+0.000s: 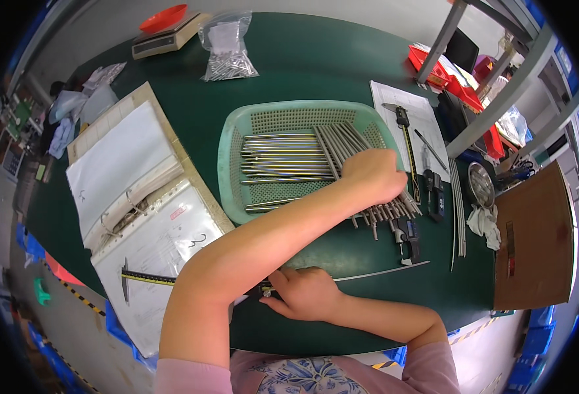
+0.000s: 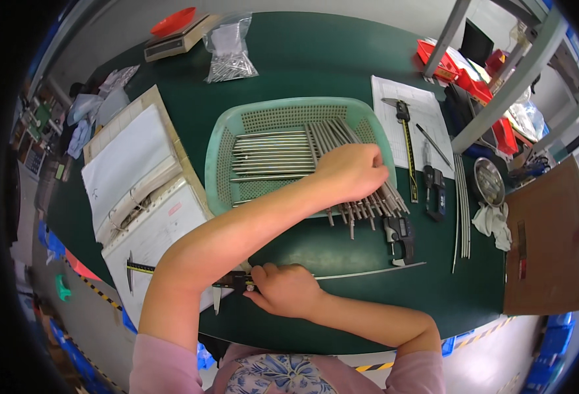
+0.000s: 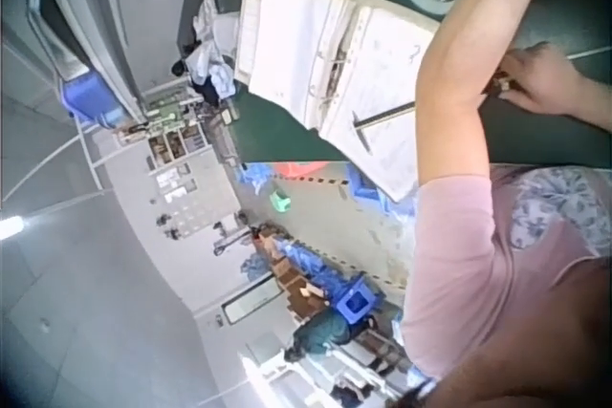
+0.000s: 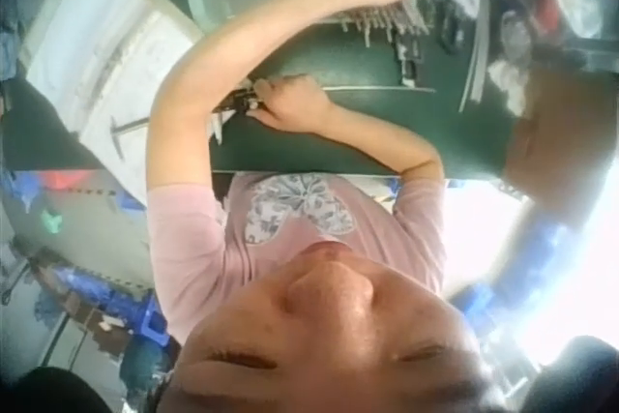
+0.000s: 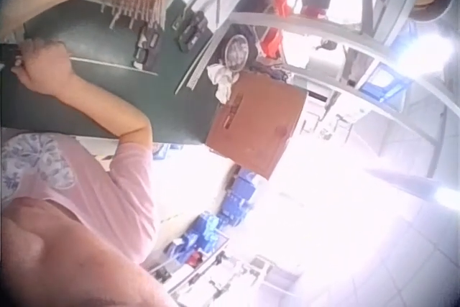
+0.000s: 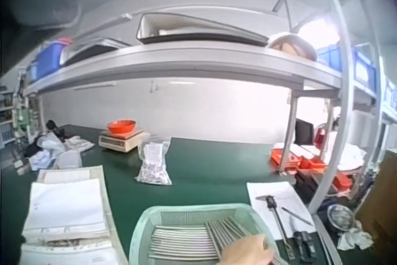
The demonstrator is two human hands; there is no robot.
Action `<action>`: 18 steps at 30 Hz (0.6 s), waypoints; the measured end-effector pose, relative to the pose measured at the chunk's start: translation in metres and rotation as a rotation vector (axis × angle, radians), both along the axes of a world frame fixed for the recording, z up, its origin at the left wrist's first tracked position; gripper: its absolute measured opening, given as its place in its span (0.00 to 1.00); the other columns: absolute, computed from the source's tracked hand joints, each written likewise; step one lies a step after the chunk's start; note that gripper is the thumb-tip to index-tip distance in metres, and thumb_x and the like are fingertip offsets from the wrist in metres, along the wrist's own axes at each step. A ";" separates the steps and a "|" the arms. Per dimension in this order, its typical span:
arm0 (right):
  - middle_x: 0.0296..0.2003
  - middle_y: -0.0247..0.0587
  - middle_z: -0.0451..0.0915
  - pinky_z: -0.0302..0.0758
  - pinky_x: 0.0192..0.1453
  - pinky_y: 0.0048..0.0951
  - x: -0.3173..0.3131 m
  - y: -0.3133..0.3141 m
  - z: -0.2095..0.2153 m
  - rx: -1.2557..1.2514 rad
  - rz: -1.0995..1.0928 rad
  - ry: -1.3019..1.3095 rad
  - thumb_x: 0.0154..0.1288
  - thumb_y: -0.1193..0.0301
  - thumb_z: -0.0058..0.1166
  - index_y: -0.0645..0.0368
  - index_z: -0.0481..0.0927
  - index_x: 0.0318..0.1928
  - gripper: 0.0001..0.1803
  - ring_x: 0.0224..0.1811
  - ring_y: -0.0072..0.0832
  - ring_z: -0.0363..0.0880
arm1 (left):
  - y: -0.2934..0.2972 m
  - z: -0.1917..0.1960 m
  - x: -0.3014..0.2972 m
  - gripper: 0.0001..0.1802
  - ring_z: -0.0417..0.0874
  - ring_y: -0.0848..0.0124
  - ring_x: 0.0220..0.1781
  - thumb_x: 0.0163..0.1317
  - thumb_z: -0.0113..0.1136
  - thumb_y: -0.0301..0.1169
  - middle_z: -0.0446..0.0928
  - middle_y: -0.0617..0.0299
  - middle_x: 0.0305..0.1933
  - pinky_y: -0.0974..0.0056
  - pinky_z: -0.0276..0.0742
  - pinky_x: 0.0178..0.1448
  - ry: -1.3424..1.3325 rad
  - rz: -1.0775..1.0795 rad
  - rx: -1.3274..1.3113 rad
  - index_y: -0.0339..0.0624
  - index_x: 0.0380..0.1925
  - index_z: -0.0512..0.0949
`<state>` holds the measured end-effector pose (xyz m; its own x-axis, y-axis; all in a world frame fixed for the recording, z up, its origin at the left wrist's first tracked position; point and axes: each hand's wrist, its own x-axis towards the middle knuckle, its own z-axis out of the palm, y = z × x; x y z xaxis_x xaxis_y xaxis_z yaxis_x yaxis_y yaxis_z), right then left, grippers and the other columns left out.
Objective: Measuring the length of metal rods using a digital caliper.
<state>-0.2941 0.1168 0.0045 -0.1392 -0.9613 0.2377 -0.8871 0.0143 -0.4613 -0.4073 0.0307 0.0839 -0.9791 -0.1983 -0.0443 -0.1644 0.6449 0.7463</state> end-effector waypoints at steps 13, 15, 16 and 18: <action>0.21 0.44 0.71 0.71 0.21 0.36 0.003 0.002 -0.017 -0.019 0.013 -0.060 0.54 0.56 0.48 0.62 0.66 0.31 0.19 0.19 0.39 0.74 | -0.071 -0.035 0.052 0.08 0.77 0.53 0.31 0.46 0.55 0.34 0.76 0.49 0.25 0.55 0.72 0.37 -0.174 -0.238 -0.421 0.41 0.22 0.77; 0.21 0.44 0.71 0.71 0.21 0.36 0.004 0.006 -0.013 -0.002 0.022 -0.058 0.54 0.57 0.49 0.62 0.66 0.31 0.19 0.19 0.39 0.73 | -0.066 -0.037 0.043 0.09 0.77 0.53 0.31 0.48 0.55 0.34 0.76 0.49 0.25 0.56 0.71 0.36 -0.193 -0.294 -0.460 0.39 0.23 0.76; 0.21 0.44 0.71 0.71 0.21 0.36 0.005 0.007 -0.011 0.006 0.012 -0.057 0.54 0.57 0.49 0.62 0.65 0.30 0.19 0.18 0.39 0.73 | -0.066 -0.039 0.040 0.10 0.77 0.54 0.31 0.49 0.56 0.34 0.76 0.49 0.26 0.57 0.71 0.35 -0.241 -0.329 -0.480 0.38 0.24 0.76; 0.21 0.46 0.72 0.71 0.23 0.37 0.002 0.011 -0.010 0.024 0.007 -0.068 0.54 0.57 0.49 0.63 0.67 0.31 0.19 0.20 0.40 0.74 | -0.062 -0.044 0.037 0.09 0.76 0.52 0.31 0.48 0.55 0.32 0.76 0.48 0.26 0.55 0.71 0.36 -0.176 -0.391 -0.524 0.37 0.23 0.75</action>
